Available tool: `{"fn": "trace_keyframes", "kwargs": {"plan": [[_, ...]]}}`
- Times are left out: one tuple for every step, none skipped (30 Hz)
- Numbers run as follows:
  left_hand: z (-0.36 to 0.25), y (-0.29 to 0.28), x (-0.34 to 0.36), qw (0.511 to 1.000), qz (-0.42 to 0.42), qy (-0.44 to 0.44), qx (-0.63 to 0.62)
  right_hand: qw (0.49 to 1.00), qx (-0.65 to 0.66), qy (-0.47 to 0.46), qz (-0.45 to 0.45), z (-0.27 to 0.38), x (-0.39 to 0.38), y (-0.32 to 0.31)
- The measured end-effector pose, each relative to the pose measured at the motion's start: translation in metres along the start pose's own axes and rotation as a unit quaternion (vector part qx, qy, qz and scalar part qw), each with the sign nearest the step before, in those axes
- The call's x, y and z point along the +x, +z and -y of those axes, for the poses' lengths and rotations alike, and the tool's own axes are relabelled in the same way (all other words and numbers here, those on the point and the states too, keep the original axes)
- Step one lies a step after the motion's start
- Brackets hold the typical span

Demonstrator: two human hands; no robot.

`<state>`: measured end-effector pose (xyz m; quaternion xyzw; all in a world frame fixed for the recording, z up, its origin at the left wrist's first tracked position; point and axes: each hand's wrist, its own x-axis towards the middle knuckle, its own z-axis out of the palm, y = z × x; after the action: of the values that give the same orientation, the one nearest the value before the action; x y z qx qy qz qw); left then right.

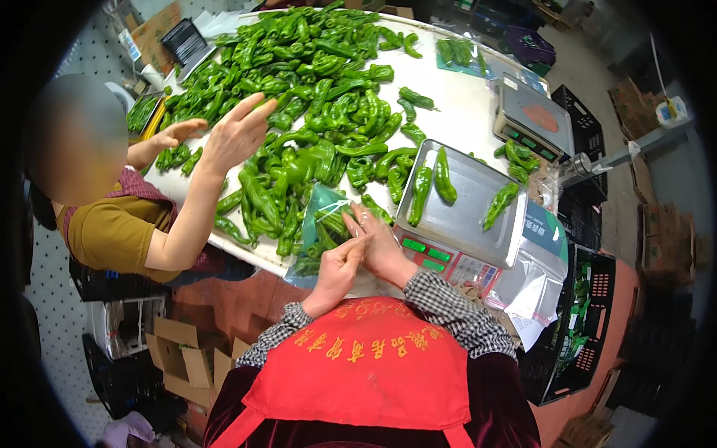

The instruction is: The person selects green peppers from a large pile on a table, places them onto a digital scale, and then transfers them into a plastic bag. The person repeats this process of weighing and bagging peppers while other workers sort produce in the background.

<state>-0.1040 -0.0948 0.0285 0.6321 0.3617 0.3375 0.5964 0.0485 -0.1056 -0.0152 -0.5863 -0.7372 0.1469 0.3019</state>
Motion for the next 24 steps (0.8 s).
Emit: {"fn": "trace_keyframes", "kwargs": {"plan": [[0.006,0.003,0.002,1.0,0.0,-0.016,-0.026,1.0,0.014,0.002,0.007,0.003,-0.009,-0.01],[0.011,0.0,0.004,1.0,0.008,-0.018,-0.012,1.0,0.028,0.003,0.014,0.006,-0.018,-0.019],[0.026,0.004,0.007,0.998,-0.027,0.03,-0.044,0.994,0.006,0.039,0.103,0.009,-0.023,-0.035],[0.014,-0.001,0.006,0.998,-0.012,-0.034,-0.043,0.998,0.034,0.037,0.045,0.017,-0.024,-0.052],[0.003,-0.008,0.006,0.994,0.002,-0.098,-0.041,0.997,0.062,0.032,-0.014,0.02,-0.025,-0.065],[0.009,-0.007,0.006,0.994,-0.005,-0.089,-0.069,0.995,0.032,0.049,-0.085,0.009,-0.027,-0.068],[0.012,-0.006,0.007,0.994,-0.012,-0.082,-0.072,0.986,0.002,0.068,-0.155,-0.005,-0.025,-0.075],[0.011,-0.005,0.008,0.993,-0.007,-0.09,-0.077,0.974,-0.052,0.081,-0.207,-0.02,-0.021,-0.086],[0.009,-0.005,0.008,0.992,0.0,-0.099,-0.082,0.958,-0.112,0.093,-0.248,-0.039,-0.018,-0.095],[0.008,-0.005,0.008,0.991,0.003,-0.103,-0.082,0.952,-0.128,0.137,-0.241,-0.051,-0.012,-0.104],[0.008,-0.004,0.009,0.991,0.01,-0.107,-0.085,0.939,-0.162,0.165,-0.256,-0.071,-0.011,-0.104],[0.007,-0.001,0.01,0.99,0.022,-0.112,-0.088,0.929,-0.187,0.194,-0.253,-0.091,-0.013,-0.104],[0.007,0.0,0.01,0.99,0.024,-0.108,-0.084,0.922,-0.205,0.215,-0.25,-0.106,-0.01,-0.102],[0.008,0.002,0.01,0.991,0.025,-0.105,-0.08,0.928,-0.171,0.225,-0.244,-0.118,-0.01,-0.099],[0.008,0.002,0.01,0.991,0.026,-0.103,-0.075,0.933,-0.136,0.234,-0.237,-0.121,-0.006,-0.098],[0.006,0.003,0.01,0.991,0.026,-0.102,-0.083,0.937,-0.101,0.243,-0.229,-0.123,-0.004,-0.097],[0.005,0.003,0.012,0.991,0.03,-0.102,-0.084,0.937,-0.127,0.25,-0.206,-0.123,-0.004,-0.094],[0.005,0.002,0.012,0.991,0.028,-0.104,-0.083,0.939,-0.148,0.254,-0.18,-0.11,0.001,-0.09],[0.005,0.002,0.011,0.99,0.029,-0.106,-0.084,0.938,-0.172,0.26,-0.153,-0.096,0.004,-0.088],[0.006,0.002,0.012,0.99,0.03,-0.105,-0.083,0.94,-0.195,0.237,-0.151,-0.084,0.004,-0.088],[0.005,0.002,0.012,0.99,0.031,-0.105,-0.083,0.939,-0.181,0.248,-0.154,-0.088,0.001,-0.085],[0.005,0.002,0.012,0.99,0.033,-0.105,-0.083,0.938,-0.168,0.26,-0.157,-0.094,-0.002,-0.08],[0.004,0.002,0.013,0.99,0.035,-0.105,-0.083,0.936,-0.155,0.271,-0.16,-0.099,-0.006,-0.077],[0.002,0.0,0.014,0.99,0.035,-0.105,-0.083,0.937,-0.163,0.273,-0.146,-0.097,-0.011,-0.08]]}}
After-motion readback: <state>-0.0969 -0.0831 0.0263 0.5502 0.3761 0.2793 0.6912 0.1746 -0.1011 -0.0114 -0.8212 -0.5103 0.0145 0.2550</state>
